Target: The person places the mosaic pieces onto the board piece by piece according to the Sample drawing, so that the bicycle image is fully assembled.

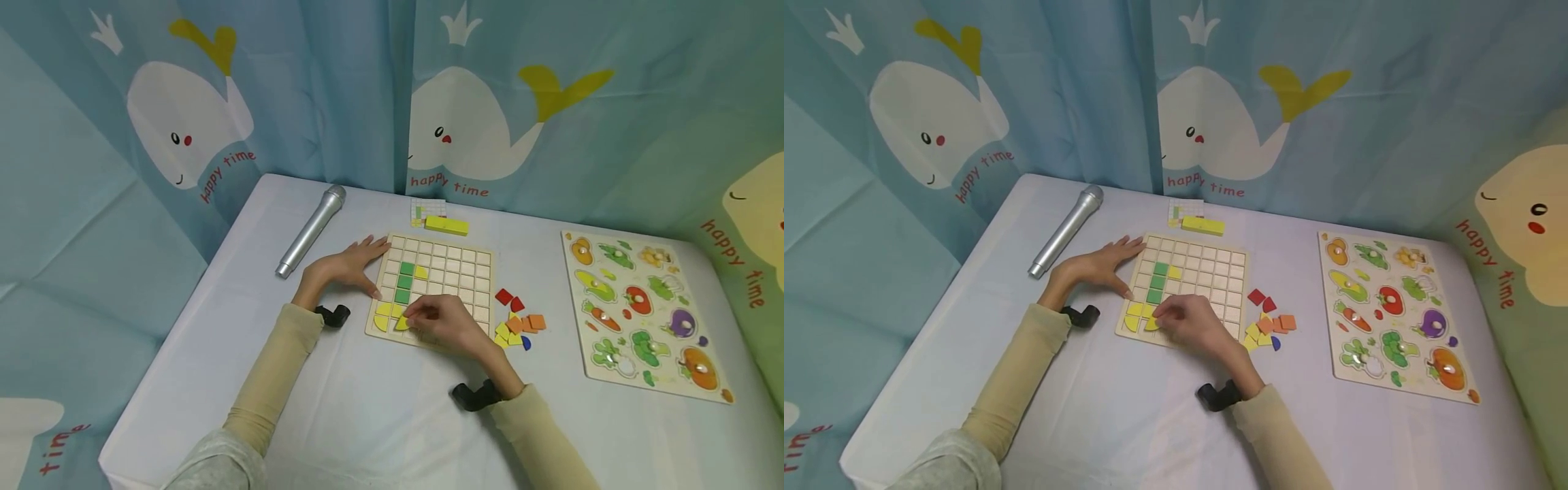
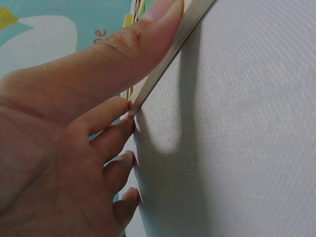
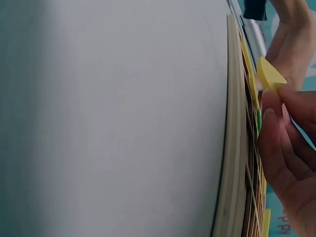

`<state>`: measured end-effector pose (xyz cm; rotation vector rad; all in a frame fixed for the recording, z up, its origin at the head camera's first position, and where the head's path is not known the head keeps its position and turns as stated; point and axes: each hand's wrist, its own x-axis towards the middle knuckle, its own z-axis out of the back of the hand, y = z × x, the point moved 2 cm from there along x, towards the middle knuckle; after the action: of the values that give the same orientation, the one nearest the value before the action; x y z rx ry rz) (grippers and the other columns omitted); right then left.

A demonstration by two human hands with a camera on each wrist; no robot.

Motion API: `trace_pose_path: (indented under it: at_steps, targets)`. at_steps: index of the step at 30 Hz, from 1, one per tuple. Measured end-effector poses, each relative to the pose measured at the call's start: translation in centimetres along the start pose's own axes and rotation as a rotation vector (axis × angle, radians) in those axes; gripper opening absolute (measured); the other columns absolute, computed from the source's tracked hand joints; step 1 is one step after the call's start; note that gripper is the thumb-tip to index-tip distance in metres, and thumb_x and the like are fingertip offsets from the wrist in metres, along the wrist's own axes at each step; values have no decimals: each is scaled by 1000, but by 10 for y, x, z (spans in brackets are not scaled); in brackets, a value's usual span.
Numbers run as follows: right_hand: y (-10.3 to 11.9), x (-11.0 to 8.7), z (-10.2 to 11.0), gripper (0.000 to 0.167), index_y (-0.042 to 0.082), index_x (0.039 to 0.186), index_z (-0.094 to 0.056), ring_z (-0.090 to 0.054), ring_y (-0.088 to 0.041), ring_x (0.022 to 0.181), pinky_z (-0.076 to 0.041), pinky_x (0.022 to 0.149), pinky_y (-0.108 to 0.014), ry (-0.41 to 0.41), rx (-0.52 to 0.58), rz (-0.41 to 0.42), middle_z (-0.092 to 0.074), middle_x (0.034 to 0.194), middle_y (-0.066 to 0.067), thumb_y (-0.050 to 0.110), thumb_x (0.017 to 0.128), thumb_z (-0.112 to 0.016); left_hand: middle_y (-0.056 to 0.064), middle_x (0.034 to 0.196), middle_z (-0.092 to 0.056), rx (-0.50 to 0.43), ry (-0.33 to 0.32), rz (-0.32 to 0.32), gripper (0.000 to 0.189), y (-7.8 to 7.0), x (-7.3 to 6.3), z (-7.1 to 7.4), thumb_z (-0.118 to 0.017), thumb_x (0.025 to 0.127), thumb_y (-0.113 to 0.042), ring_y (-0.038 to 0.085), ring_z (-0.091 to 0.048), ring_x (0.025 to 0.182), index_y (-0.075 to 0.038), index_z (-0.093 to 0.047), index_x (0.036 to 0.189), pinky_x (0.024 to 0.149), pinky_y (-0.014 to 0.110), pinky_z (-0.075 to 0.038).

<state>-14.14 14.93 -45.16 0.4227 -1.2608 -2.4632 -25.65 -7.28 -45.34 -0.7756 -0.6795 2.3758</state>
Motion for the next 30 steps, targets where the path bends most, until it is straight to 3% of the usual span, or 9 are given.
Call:
trace_pose_path:
  at_steps: [15,30]
  targets:
    - [10,5,-14,6,5,97,-78,-62,-8,76,-55,72,-21,15,-122,68,-75,89,-2,5,92,-74,1,175,-2,-4,-7,-1,115,1,1,-1,-89,80,-32,25,6,161,-14,-16,166,132,46,1]
    - [15,4,-12,10,6,102,-76,-66,-9,81,-56,73,-23,-25,-117,86,-75,97,-2,5,92,-74,3,175,-2,0,4,-5,115,1,1,1,-89,80,-31,26,6,161,-13,-16,166,132,45,1]
